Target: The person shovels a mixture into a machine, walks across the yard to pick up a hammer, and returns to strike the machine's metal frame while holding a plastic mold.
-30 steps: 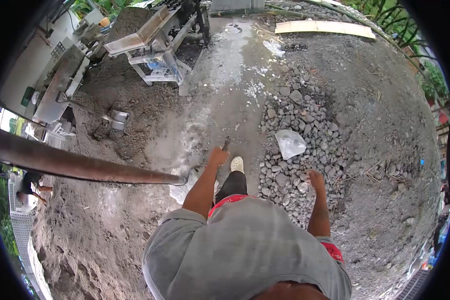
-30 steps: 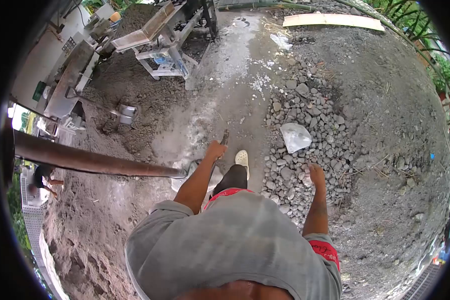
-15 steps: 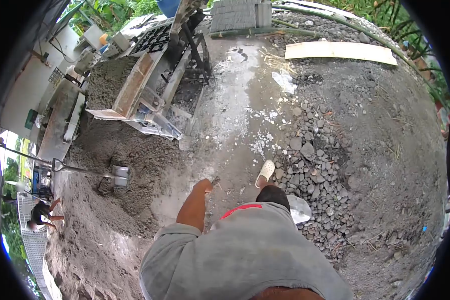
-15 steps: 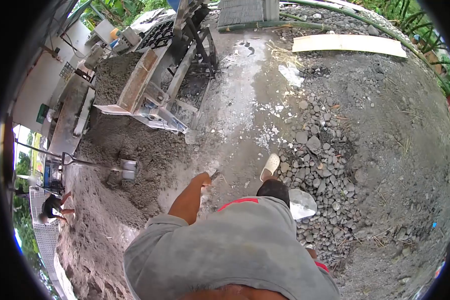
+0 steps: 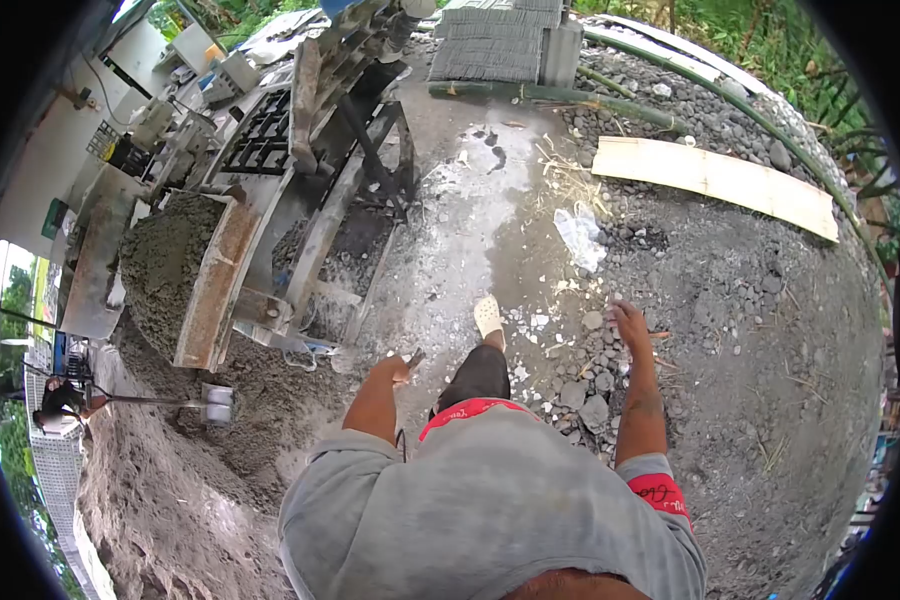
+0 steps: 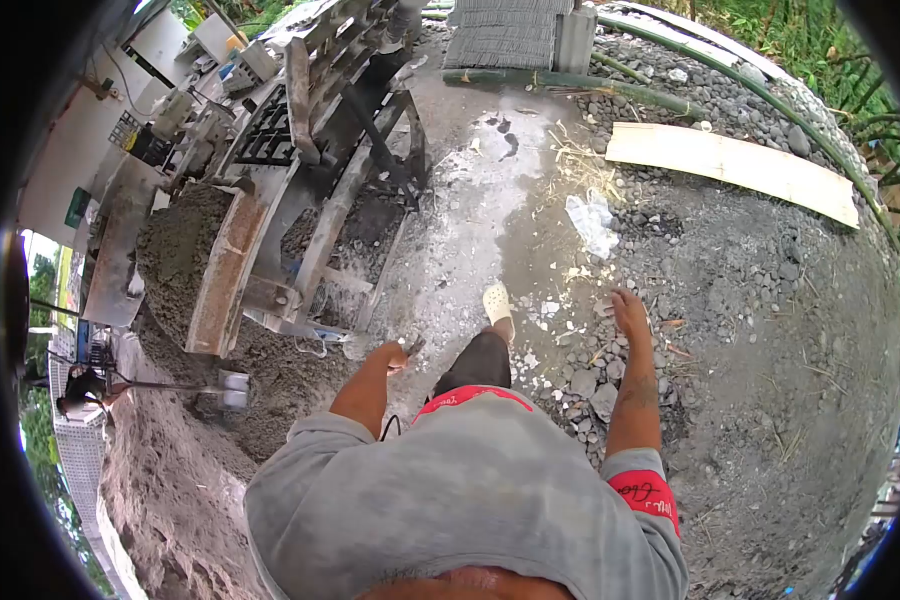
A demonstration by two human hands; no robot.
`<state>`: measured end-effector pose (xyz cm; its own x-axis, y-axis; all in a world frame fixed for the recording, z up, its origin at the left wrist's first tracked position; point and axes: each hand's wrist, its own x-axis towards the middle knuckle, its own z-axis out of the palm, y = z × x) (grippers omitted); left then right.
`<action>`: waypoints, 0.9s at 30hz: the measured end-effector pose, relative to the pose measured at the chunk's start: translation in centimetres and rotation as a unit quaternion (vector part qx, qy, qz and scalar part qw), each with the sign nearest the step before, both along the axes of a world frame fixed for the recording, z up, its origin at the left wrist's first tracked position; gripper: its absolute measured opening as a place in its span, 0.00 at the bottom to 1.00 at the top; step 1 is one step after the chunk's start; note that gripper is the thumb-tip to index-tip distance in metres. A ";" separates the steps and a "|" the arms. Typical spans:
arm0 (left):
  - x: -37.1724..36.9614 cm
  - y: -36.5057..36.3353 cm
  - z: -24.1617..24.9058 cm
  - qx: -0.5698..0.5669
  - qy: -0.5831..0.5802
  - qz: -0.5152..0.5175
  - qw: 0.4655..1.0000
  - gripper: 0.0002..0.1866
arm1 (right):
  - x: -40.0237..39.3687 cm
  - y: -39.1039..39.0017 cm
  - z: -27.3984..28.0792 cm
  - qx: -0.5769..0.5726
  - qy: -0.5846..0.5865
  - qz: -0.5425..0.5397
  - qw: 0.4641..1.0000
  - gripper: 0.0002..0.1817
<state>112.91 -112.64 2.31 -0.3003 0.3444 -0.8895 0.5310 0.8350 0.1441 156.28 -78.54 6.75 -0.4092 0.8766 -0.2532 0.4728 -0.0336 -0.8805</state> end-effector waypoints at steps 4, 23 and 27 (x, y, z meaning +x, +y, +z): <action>-3.7 14.3 -1.4 -0.014 0.032 -0.074 0.997 0.13 | -7.2 9.0 3.1 0.059 -0.072 0.033 0.995 0.16; -24.2 76.5 3.9 0.155 0.099 -0.135 0.974 0.14 | -8.0 33.7 -11.0 -0.487 -0.136 -0.245 0.827 0.16; -28.6 84.4 4.4 0.217 0.136 -0.059 0.965 0.14 | -14.9 50.6 -9.3 -0.451 -0.135 -0.200 0.859 0.17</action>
